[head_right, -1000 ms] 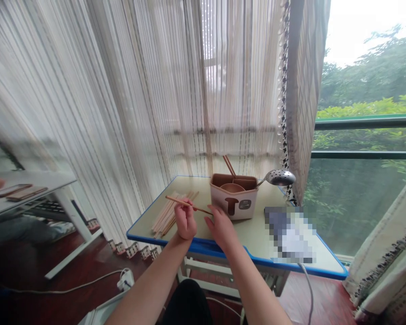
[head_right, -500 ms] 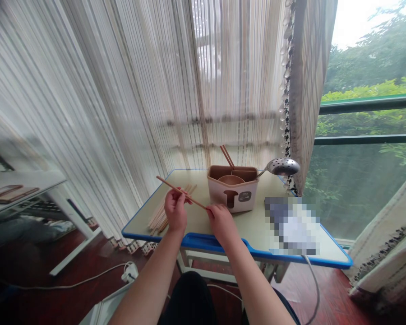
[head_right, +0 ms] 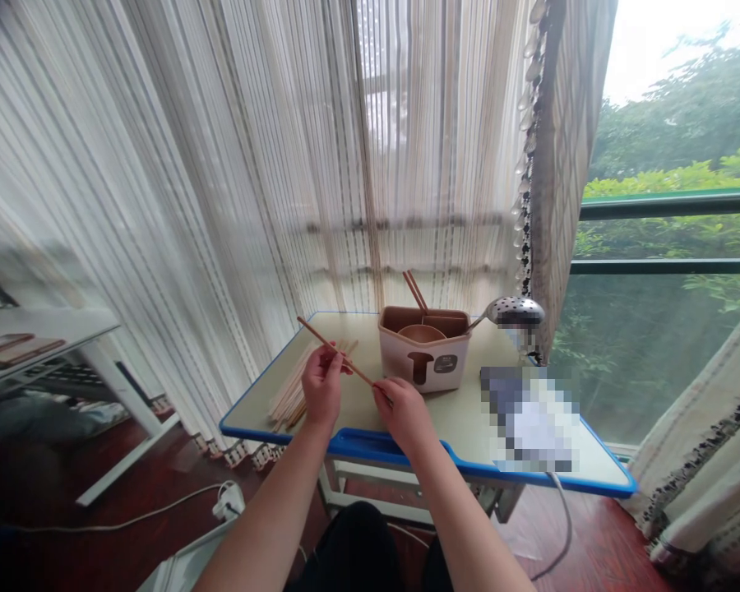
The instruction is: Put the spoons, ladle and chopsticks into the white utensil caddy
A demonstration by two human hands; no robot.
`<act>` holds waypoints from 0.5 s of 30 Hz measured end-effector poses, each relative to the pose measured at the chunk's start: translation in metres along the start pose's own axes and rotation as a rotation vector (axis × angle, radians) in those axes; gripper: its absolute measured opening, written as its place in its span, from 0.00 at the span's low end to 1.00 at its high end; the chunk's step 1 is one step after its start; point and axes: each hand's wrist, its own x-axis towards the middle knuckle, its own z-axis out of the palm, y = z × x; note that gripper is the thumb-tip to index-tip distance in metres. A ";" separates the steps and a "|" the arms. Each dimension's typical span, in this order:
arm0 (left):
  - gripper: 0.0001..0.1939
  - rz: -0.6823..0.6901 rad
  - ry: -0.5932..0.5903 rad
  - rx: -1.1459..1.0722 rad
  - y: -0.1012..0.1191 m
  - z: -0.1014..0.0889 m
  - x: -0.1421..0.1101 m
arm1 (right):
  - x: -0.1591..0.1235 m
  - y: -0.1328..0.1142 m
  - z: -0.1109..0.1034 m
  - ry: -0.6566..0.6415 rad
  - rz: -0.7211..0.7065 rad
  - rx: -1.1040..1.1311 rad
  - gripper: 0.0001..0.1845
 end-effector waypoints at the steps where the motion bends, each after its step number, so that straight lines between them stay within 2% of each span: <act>1: 0.14 0.029 0.000 0.023 0.000 0.000 -0.001 | 0.001 -0.001 -0.001 -0.006 -0.009 -0.002 0.13; 5: 0.16 0.114 -0.025 0.131 -0.006 -0.002 -0.004 | 0.001 -0.004 -0.003 -0.016 -0.026 -0.028 0.14; 9: 0.16 0.114 -0.002 0.243 -0.009 -0.004 -0.005 | -0.002 -0.006 -0.005 -0.075 -0.065 -0.102 0.15; 12: 0.15 0.059 -0.050 0.204 0.007 0.003 0.004 | 0.006 -0.008 -0.014 -0.107 -0.064 -0.079 0.15; 15: 0.14 0.053 -0.162 0.135 0.037 0.020 0.026 | 0.029 -0.016 -0.037 -0.100 -0.029 -0.018 0.13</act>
